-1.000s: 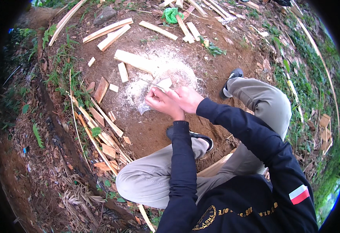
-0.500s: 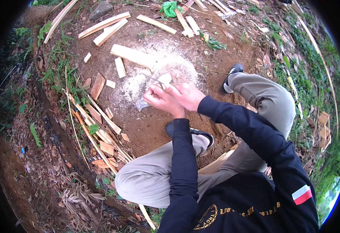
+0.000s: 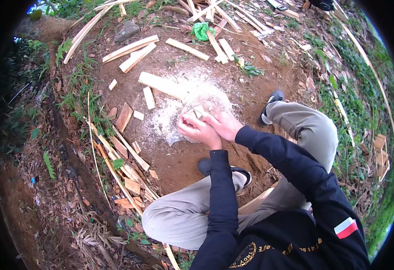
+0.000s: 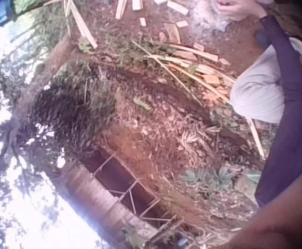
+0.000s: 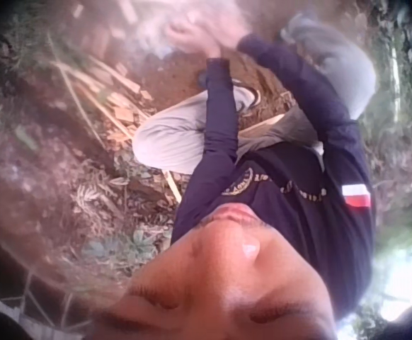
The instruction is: The person sits on the ground and uses a knife to carve a small rectangular piece of wood. They repeatedly shave thin layers from the wood's surface, creating wood shavings that accumulate on the ground. The person rotates the wood to work on different sides.
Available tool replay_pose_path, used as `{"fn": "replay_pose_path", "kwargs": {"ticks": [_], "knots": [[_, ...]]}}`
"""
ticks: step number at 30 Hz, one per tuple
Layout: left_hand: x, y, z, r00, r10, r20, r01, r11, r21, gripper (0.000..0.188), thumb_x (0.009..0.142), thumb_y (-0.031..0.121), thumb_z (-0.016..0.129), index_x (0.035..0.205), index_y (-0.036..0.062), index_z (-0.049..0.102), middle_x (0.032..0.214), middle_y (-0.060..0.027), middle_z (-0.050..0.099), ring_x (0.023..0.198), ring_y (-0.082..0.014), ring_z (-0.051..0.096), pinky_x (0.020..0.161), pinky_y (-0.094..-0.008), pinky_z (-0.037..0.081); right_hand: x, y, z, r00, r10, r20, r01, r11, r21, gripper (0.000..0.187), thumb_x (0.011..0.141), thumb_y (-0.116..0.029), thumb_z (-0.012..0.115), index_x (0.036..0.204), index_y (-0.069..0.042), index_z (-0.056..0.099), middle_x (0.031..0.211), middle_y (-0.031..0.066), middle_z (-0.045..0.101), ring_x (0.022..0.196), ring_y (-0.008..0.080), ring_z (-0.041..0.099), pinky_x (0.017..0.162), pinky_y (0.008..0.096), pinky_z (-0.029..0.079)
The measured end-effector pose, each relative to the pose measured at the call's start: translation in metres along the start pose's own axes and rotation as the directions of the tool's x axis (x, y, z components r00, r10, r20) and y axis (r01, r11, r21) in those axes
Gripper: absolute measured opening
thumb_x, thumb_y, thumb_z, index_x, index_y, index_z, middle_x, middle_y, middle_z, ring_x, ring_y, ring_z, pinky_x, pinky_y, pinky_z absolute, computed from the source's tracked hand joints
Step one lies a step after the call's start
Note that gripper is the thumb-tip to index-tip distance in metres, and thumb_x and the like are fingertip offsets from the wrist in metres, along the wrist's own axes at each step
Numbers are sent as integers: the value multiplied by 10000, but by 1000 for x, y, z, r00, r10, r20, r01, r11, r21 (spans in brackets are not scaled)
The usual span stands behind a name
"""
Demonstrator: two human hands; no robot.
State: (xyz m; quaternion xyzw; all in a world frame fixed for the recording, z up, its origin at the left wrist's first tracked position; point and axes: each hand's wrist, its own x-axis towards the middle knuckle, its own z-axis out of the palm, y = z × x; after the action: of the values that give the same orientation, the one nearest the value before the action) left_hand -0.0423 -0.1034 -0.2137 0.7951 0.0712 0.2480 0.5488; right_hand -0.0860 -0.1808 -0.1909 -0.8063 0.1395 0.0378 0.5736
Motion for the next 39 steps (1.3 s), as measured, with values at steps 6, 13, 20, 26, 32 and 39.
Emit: {"fn": "replay_pose_path", "kwargs": {"ticks": [6, 13, 20, 26, 32, 39], "knots": [[6, -17, -8, 995, -93, 31, 97, 982, -159, 249, 1049, 214, 441, 1072, -25, 505, 1051, -150, 502, 952, -230, 539, 822, -387, 463, 0, -2, 9, 976, -205, 79, 217, 953, -212, 382, 998, -345, 417, 1018, -70, 681, 788, 231, 661, 743, 393, 665, 670, 483, 526], [17, -19, -19, 953, -278, 117, 301, 885, -356, 222, 1052, 255, 413, 1136, 52, 442, 936, -111, 557, 590, -116, 514, 434, -235, 419, 26, 42, 28, 927, -347, 139, 359, 723, -590, 388, 926, -188, 502, 1290, -76, 573, 765, 200, 654, 717, 360, 667, 618, 471, 522], [24, -18, -19, 949, -271, 159, 313, 868, -386, 243, 1047, 239, 409, 1124, 11, 448, 1019, -147, 533, 606, -181, 573, 415, -248, 458, 25, 60, 24, 981, -148, -121, 67, 859, -508, 479, 917, -157, 506, 1393, -117, 475, 697, 172, 612, 671, 335, 655, 569, 474, 509], [27, -52, -27, 991, 127, 52, -122, 988, -96, 217, 1059, 226, 400, 1090, 20, 461, 970, -104, 525, 724, -140, 550, 525, -255, 476, 1, -5, 30, 942, -325, 83, 335, 890, -309, 274, 936, -241, 492, 1082, -52, 624, 728, 194, 647, 701, 365, 673, 643, 477, 541], [12, -19, -23, 949, -246, 197, 306, 868, -391, 228, 1046, 222, 435, 1081, 0, 470, 1037, -122, 498, 769, -163, 576, 482, -241, 476, 7, 23, 17, 988, -141, 62, 154, 873, -463, 296, 961, -233, 461, 1158, -71, 609, 756, 217, 657, 738, 377, 682, 652, 486, 541], [12, -14, -19, 983, -129, 129, 164, 936, -313, 237, 1044, 221, 455, 1075, -13, 475, 1066, -128, 469, 821, -186, 592, 521, -273, 511, -10, 5, 15, 989, -150, 13, 150, 973, -178, 398, 1005, -318, 398, 1071, -31, 666, 792, 246, 661, 744, 371, 674, 648, 457, 510]]}}
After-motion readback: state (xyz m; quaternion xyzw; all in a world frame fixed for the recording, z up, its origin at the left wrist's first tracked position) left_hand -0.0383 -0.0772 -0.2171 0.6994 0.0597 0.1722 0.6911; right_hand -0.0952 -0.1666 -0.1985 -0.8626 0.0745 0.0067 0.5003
